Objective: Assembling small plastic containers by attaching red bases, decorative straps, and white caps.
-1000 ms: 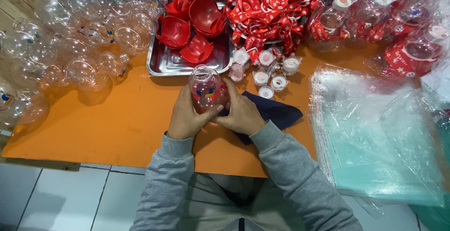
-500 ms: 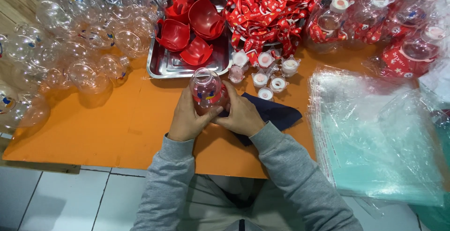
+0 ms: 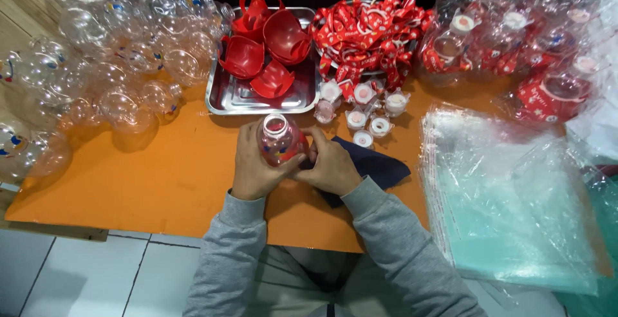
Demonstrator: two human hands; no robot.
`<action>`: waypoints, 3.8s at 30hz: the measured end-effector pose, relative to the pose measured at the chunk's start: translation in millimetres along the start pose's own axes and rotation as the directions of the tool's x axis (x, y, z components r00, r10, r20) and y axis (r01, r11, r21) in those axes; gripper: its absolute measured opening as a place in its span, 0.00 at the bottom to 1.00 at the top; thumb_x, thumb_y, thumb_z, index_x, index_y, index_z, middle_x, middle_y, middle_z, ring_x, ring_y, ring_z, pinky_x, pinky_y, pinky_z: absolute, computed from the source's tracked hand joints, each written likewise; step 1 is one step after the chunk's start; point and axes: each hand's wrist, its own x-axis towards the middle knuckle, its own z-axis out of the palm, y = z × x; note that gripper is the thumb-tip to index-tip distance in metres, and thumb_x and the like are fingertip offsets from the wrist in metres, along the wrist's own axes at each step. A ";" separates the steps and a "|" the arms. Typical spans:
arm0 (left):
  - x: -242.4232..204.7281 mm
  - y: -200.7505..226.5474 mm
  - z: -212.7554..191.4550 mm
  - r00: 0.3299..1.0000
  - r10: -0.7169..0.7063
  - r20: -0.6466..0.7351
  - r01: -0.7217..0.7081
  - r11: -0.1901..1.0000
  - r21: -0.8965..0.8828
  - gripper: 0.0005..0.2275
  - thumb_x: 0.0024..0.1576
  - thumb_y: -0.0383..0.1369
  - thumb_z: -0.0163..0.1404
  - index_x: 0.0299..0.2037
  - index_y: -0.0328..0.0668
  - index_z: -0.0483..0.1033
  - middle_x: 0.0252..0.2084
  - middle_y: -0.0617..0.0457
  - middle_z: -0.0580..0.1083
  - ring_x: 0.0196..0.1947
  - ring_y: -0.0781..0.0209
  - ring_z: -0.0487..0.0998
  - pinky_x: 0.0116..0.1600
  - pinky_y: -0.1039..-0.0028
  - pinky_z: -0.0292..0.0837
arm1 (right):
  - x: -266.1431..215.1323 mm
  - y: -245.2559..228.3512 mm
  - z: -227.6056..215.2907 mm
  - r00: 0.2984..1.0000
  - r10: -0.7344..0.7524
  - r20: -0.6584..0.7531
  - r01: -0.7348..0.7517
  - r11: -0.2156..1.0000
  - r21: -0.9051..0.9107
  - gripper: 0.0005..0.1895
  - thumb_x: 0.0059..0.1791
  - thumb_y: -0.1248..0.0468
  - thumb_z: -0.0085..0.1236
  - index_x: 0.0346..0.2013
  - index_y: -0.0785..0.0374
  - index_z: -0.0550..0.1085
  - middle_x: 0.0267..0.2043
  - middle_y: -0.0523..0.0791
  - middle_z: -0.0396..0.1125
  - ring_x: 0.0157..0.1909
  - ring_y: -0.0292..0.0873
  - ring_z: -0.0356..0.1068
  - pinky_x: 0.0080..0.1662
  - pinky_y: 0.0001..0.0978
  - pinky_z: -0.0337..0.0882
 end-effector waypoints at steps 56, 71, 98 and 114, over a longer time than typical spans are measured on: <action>2.1 8.6 8.2 0.979 0.127 -0.158 -0.154 0.972 -0.175 0.36 0.40 0.47 0.72 0.55 0.34 0.72 0.47 0.39 0.74 0.48 0.39 0.76 0.58 0.55 0.70 | -27.2 34.5 -2.2 0.986 -0.035 -0.164 0.065 0.981 0.183 0.16 0.56 0.57 0.53 0.50 0.66 0.77 0.26 0.49 0.71 0.27 0.44 0.69 0.30 0.34 0.68; -4.7 -3.1 16.7 0.996 0.040 -0.086 -0.052 0.989 -0.140 0.40 0.39 0.48 0.71 0.59 0.32 0.70 0.52 0.37 0.72 0.55 0.37 0.74 0.63 0.54 0.68 | -26.0 38.3 1.1 0.991 0.012 -0.136 0.011 0.985 0.174 0.15 0.52 0.63 0.57 0.50 0.68 0.76 0.27 0.50 0.69 0.26 0.44 0.71 0.26 0.32 0.71; -8.7 -2.1 10.7 1.000 0.009 -0.001 -0.009 0.982 -0.187 0.49 0.38 0.56 0.67 0.65 0.29 0.64 0.56 0.32 0.67 0.59 0.29 0.68 0.67 0.47 0.59 | -11.8 -45.2 -74.2 0.986 0.105 0.130 -0.097 0.993 -0.064 0.21 0.50 0.63 0.56 0.56 0.70 0.73 0.39 0.59 0.73 0.45 0.64 0.75 0.43 0.53 0.76; 16.7 -11.9 -5.3 0.991 -0.090 -0.097 0.045 0.919 -0.391 0.33 0.62 0.57 0.33 0.57 0.32 0.75 0.51 0.39 0.73 0.53 0.45 0.76 0.59 0.61 0.68 | 99.4 72.5 -143.5 0.962 0.029 -0.270 -0.133 0.918 -0.374 0.15 0.45 0.54 0.63 0.41 0.59 0.79 0.35 0.52 0.73 0.43 0.60 0.75 0.44 0.52 0.75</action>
